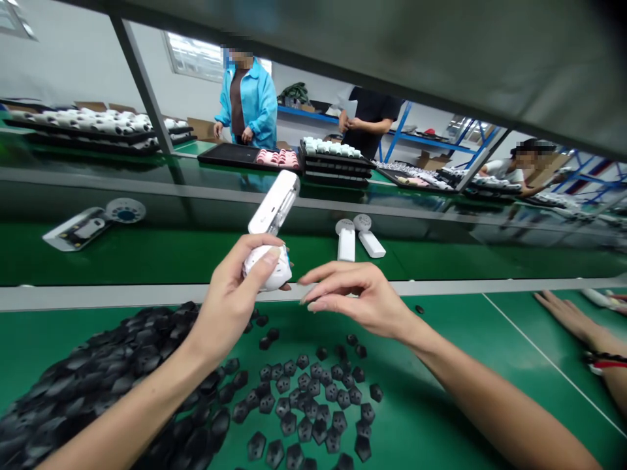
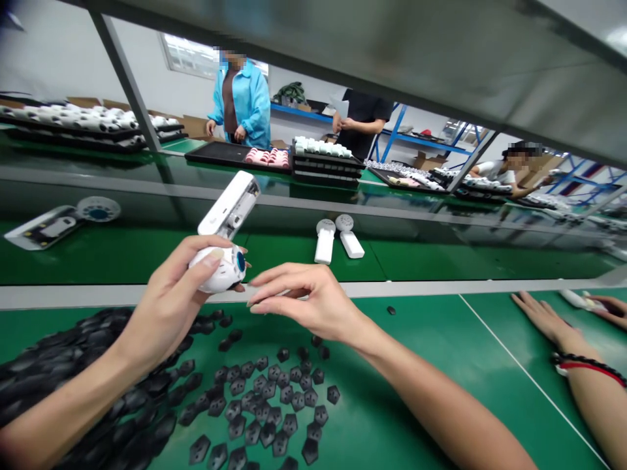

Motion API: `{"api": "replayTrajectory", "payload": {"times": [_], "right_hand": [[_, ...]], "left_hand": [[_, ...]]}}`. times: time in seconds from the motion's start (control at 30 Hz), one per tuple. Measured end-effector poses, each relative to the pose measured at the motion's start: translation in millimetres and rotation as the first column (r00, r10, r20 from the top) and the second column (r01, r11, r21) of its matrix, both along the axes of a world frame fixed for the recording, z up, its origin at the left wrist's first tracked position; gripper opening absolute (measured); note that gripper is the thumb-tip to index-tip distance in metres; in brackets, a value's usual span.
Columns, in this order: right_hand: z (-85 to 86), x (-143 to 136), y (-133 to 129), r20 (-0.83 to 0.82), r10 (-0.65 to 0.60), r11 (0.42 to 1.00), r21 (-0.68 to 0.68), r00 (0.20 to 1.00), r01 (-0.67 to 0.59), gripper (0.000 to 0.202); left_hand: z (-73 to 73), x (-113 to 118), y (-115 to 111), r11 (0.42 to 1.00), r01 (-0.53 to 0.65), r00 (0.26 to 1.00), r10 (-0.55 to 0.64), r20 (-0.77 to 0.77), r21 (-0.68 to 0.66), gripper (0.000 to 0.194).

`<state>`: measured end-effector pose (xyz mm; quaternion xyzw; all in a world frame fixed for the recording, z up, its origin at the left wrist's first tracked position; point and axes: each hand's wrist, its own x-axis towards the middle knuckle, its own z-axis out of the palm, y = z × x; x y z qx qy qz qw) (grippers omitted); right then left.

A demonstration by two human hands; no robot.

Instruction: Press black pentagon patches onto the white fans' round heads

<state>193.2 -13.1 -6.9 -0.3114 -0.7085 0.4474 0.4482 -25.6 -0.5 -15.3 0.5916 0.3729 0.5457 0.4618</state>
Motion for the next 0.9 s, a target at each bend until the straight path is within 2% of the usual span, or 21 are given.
{"api": "replayTrajectory", "payload": {"times": [0.1, 0.17, 0.27, 0.37, 0.43, 0.67, 0.9], "right_hand": [[4.5, -1.0, -4.1, -0.057, -0.039, 0.999, 0.031, 0.998, 0.04, 0.006], [6.0, -2.8, -6.8, -0.077, -0.083, 0.997, -0.002, 0.994, 0.083, 0.015], [5.9, -6.2, -8.2, -0.126, -0.143, 0.984, -0.128, 0.982, 0.127, 0.03], [4.8, -8.7, -6.2, -0.186, -0.157, 0.961, -0.256, 0.97, 0.106, 0.036], [3.9, -10.0, -4.3, -0.192, -0.157, 0.951, -0.295, 0.969, 0.096, 0.037], [-1.5, -12.6, -2.9, -0.157, -0.17, 0.949, -0.294, 0.973, 0.118, 0.036], [-4.4, -13.3, -11.4, -0.131, -0.142, 0.957, -0.27, 0.981, 0.103, 0.015]], "left_hand": [[-3.2, 3.7, -5.9, 1.0, 0.021, 0.999, -0.021, -0.047, -0.008, 0.033], [-3.7, 7.0, -9.9, 1.0, 0.031, 0.996, -0.031, -0.082, -0.004, 0.034], [-3.4, 11.3, -14.7, 1.0, 0.03, 0.988, -0.029, -0.152, 0.006, 0.037], [-3.0, 13.3, -18.2, 1.0, 0.023, 0.973, -0.018, -0.232, 0.018, 0.039], [-2.9, 14.0, -19.8, 0.999, 0.023, 0.961, -0.009, -0.275, 0.046, 0.038], [-7.2, 15.0, -22.5, 0.986, 0.008, 0.92, 0.059, -0.388, 0.168, 0.032], [-17.4, 14.1, -18.0, 0.985, -0.011, 0.934, 0.071, -0.349, 0.17, 0.031]]}}
